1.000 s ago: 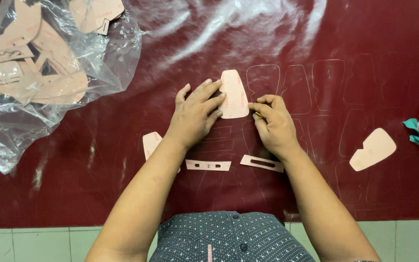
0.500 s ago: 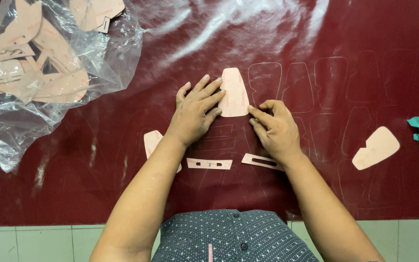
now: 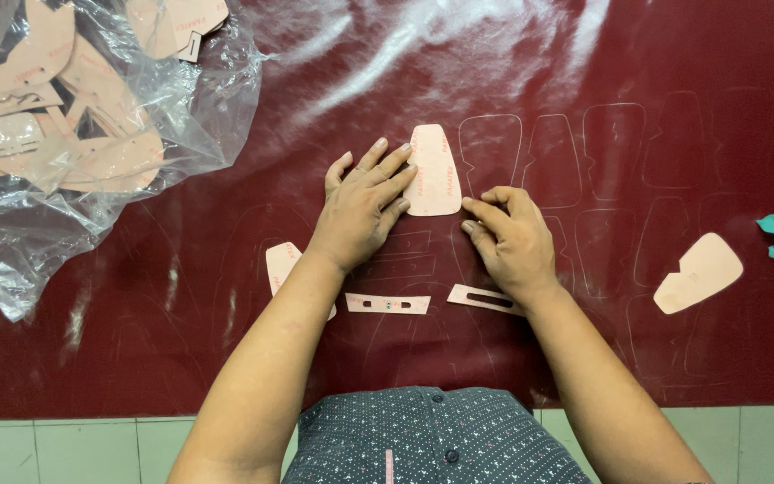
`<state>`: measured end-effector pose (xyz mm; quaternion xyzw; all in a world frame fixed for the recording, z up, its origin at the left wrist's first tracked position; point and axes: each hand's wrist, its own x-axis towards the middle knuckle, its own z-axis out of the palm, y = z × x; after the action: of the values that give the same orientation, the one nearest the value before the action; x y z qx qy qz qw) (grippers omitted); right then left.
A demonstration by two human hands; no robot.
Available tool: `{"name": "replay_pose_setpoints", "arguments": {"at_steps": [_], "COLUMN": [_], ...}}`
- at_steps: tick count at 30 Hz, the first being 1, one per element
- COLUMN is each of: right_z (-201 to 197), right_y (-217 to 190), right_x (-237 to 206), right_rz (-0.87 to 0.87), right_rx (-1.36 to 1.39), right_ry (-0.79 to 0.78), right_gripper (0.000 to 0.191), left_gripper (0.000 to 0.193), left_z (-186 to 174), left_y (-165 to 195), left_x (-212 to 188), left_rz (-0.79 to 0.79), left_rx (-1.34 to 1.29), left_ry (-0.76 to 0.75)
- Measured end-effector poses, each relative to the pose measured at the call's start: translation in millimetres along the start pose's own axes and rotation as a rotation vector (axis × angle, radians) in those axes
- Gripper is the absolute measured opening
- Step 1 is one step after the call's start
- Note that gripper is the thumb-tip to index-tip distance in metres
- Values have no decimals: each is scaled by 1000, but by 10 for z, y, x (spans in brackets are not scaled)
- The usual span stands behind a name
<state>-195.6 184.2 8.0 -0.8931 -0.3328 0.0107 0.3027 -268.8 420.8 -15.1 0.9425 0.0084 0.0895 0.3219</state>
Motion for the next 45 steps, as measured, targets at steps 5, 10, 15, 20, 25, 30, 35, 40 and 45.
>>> {"name": "replay_pose_setpoints", "arguments": {"at_steps": [5,10,15,20,25,30,35,40,45], "right_z": [4,3,-2,-4,-5,-2,-14,-14,7], "right_y": [0,-7,-10,-22,-23,-22,-28,-32,8], "right_x": [-5,-8,-4,-5,-7,-7,0,2,-9], "right_rz": [-34,-40,-39,-25,-45,-55,-59,-45,-58], "right_rx": [-17,-33,-48,-65,-69,-64,-71,-80,-74], "right_ry": [3,4,0,-14,-11,-4,-7,-20,-27], "right_gripper": [31,31,32,33,34,33,33,31,31], "left_gripper": [40,39,39,39,39,40,40,37,30], "left_z": [4,10,20,23,31,9,-5,-45,-20], "left_y": [0,-10,-4,-6,4,14,46,100,292], "left_x": [-5,-9,-8,-9,-8,-17,-20,4,86], "left_rz": [5,5,2,6,6,13,32,51,43], "left_rx": [4,19,21,34,51,50,79,92,258], "left_ry": [10,8,11,13,17,24,40,53,-31]}}
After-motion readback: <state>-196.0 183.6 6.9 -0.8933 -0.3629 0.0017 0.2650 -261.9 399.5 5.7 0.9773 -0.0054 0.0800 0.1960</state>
